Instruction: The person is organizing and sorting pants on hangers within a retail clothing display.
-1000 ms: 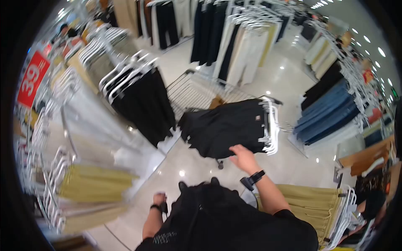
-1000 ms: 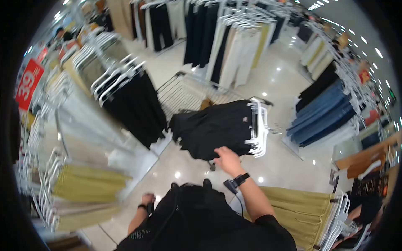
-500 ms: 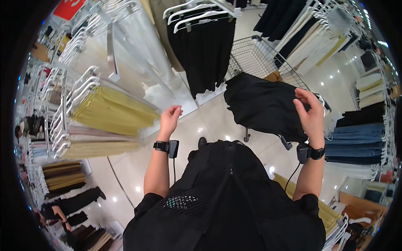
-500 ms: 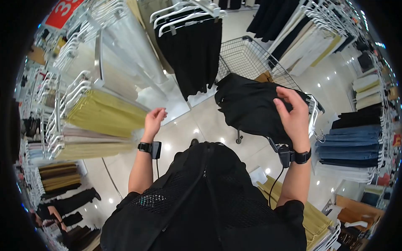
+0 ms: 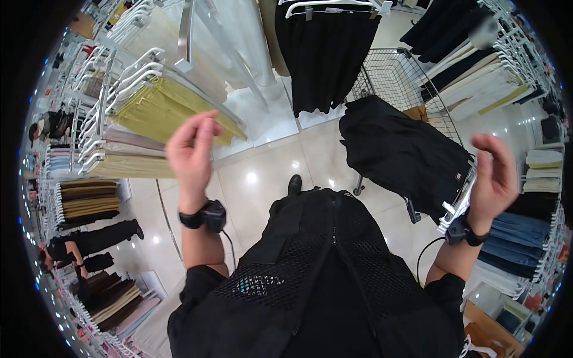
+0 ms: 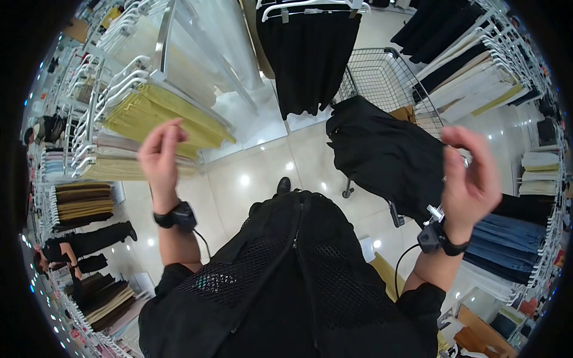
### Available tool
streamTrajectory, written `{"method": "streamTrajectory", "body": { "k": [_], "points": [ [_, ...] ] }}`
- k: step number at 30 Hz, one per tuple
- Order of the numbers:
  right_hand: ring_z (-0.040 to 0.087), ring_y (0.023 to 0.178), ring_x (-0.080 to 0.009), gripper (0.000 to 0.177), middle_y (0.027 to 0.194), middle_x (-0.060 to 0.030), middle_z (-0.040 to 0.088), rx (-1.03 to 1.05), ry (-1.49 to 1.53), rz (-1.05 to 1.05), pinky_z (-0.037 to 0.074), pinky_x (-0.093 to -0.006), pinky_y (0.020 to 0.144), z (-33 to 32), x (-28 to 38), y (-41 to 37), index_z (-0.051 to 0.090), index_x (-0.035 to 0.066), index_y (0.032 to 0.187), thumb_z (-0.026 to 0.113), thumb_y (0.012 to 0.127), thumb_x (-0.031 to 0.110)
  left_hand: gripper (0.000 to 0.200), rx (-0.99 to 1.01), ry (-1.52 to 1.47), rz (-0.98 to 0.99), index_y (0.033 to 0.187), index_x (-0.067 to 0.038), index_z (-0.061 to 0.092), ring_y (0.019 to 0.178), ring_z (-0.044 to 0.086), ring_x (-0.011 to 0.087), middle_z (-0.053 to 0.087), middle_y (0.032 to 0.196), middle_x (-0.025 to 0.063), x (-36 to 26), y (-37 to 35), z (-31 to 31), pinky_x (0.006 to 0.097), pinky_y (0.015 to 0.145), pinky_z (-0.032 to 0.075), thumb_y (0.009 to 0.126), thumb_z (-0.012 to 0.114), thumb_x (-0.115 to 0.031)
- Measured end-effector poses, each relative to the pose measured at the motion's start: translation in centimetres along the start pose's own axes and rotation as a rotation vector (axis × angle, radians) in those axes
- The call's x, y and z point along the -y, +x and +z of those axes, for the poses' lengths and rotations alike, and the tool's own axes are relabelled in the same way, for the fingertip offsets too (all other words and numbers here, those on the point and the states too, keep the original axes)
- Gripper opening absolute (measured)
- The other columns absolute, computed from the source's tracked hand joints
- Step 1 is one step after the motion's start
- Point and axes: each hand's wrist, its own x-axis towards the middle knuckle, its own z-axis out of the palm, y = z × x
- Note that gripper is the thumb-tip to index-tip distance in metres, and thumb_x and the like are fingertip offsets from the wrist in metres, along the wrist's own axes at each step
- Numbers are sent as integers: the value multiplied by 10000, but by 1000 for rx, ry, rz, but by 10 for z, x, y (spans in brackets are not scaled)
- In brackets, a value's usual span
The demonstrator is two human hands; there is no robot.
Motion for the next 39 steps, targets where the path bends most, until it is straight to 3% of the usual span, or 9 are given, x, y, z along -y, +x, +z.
{"method": "streamTrajectory", "body": {
  "k": [2, 4, 5, 6, 7, 10, 11, 29, 39],
  "points": [
    [747, 980, -345, 357, 1118, -279, 753, -87, -91, -301, 619, -442, 876, -25, 8, 27, 681, -82, 1311, 600, 1128, 213, 167, -182, 63, 255, 1128, 51, 779, 858, 706, 175, 761, 956, 115, -59, 19, -11, 316, 810, 562, 1032, 641, 48],
    [665, 904, -281, 661, 1100, -74, 673, 141, -256, -628, 631, -378, 865, -53, 55, 84, 405, 258, 1692, 483, 1137, 610, 270, -172, 110, 714, 893, 20, 708, 785, 650, 257, 721, 931, 132, -103, 50, -45, 386, 749, 538, 1036, 574, -167],
    [654, 809, -172, 491, 1045, -43, 684, 28, -176, -822, 569, -307, 659, -51, 68, 106, 642, 128, 1501, 447, 1192, 457, 324, -543, -824, 721, 905, 1, 692, 780, 601, 259, 686, 924, 122, -131, 50, -41, 401, 755, 508, 1039, 542, -254],
    [666, 852, -147, 438, 1078, -44, 694, -222, 202, -703, 543, -303, 672, -53, 91, 111, 675, 93, 1394, 457, 1199, 419, 449, -25, -299, 869, 1527, -59, 596, 1017, 664, 94, 662, 1104, -11, -176, 57, -61, 170, 819, 647, 1174, 547, -331],
    [689, 921, -180, 383, 1127, -39, 712, -40, -42, -753, 543, -321, 723, -72, 121, 120, 678, 104, 1314, 498, 1187, 418, 463, -252, 172, 1184, 1455, -26, 563, 676, 543, 174, 576, 809, 43, -204, 67, -45, 306, 650, 462, 1219, 386, -383],
    [689, 922, -181, 381, 1126, -38, 712, 32, -32, -995, 544, -323, 725, -60, 157, 134, 677, 105, 1313, 499, 1187, 417, 179, -564, 458, 1552, 1076, -116, 673, 923, 661, 185, 679, 1034, 20, -225, 86, -9, 329, 827, 531, 1049, 712, -289],
    [689, 922, -181, 381, 1126, -38, 713, 37, -19, -1026, 544, -323, 725, -56, 163, 134, 677, 105, 1313, 499, 1186, 417, 180, -539, 462, 1591, 1075, -116, 674, 922, 662, 186, 680, 1033, 21, -228, 87, -5, 329, 825, 531, 1050, 710, -290],
    [693, 927, -189, 369, 1124, -33, 718, 111, -5, -1122, 547, -331, 733, -22, 192, 155, 676, 107, 1306, 507, 1183, 412, 205, -319, 404, 1524, 1059, -111, 700, 905, 676, 188, 702, 1009, 32, -255, 92, -15, 337, 796, 541, 1062, 674, -314],
    [695, 930, -193, 363, 1123, -30, 721, 224, 16, -923, 548, -335, 738, -10, 179, 208, 675, 108, 1301, 511, 1182, 409, 228, -213, 321, 1396, 1049, -108, 714, 895, 683, 189, 714, 996, 38, -246, 166, -45, 341, 780, 546, 1068, 654, -328]
  ]
}}
